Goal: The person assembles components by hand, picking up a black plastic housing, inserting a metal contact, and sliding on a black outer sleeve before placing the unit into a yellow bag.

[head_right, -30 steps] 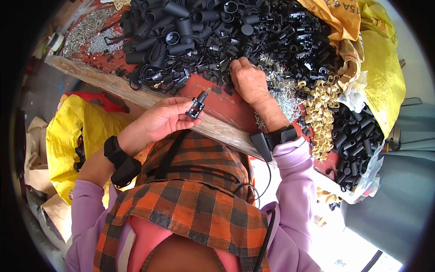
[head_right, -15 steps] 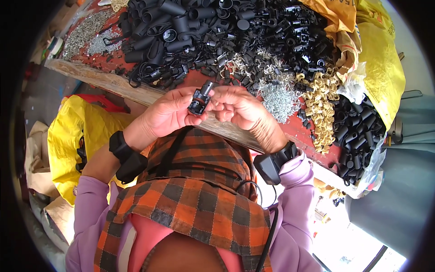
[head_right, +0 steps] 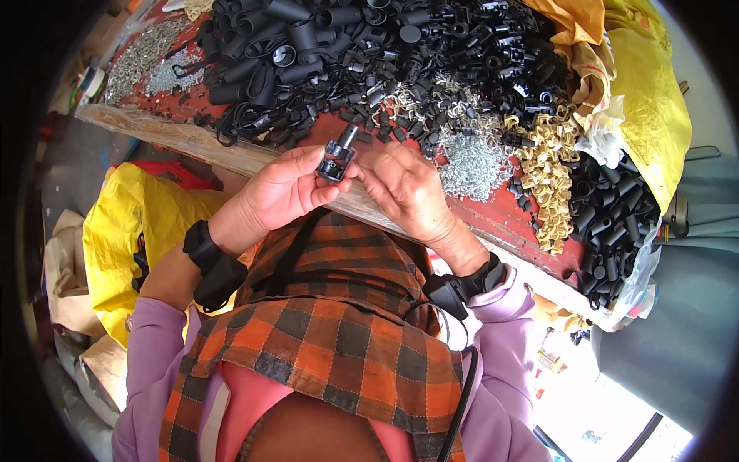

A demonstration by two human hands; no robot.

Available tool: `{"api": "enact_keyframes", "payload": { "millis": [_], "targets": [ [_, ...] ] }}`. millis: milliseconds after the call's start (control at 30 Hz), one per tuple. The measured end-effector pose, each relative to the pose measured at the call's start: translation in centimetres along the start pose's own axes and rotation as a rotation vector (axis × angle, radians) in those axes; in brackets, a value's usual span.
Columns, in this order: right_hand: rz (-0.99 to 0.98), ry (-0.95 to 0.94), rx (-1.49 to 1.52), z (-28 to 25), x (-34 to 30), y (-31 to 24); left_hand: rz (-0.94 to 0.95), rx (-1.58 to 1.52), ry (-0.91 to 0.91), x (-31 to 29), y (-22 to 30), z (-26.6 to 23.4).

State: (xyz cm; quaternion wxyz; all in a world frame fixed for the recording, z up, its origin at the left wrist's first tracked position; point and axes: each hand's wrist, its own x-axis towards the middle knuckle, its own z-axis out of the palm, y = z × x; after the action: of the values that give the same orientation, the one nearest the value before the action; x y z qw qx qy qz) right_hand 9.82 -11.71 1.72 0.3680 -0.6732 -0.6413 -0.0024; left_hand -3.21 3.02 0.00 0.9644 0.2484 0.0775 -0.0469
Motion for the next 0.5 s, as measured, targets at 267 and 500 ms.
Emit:
{"api": "enact_keyframes", "payload": {
  "millis": [267,500],
  "targets": [
    [0.609,0.061,1.063,-0.3,-0.7,0.8,0.051,0.064,0.061,-0.5,0.4,0.8],
    [0.54,0.165,1.06,0.3,-0.7,-0.8,0.019,0.085,0.073,-0.4,-0.3,0.7]
  ]
}}
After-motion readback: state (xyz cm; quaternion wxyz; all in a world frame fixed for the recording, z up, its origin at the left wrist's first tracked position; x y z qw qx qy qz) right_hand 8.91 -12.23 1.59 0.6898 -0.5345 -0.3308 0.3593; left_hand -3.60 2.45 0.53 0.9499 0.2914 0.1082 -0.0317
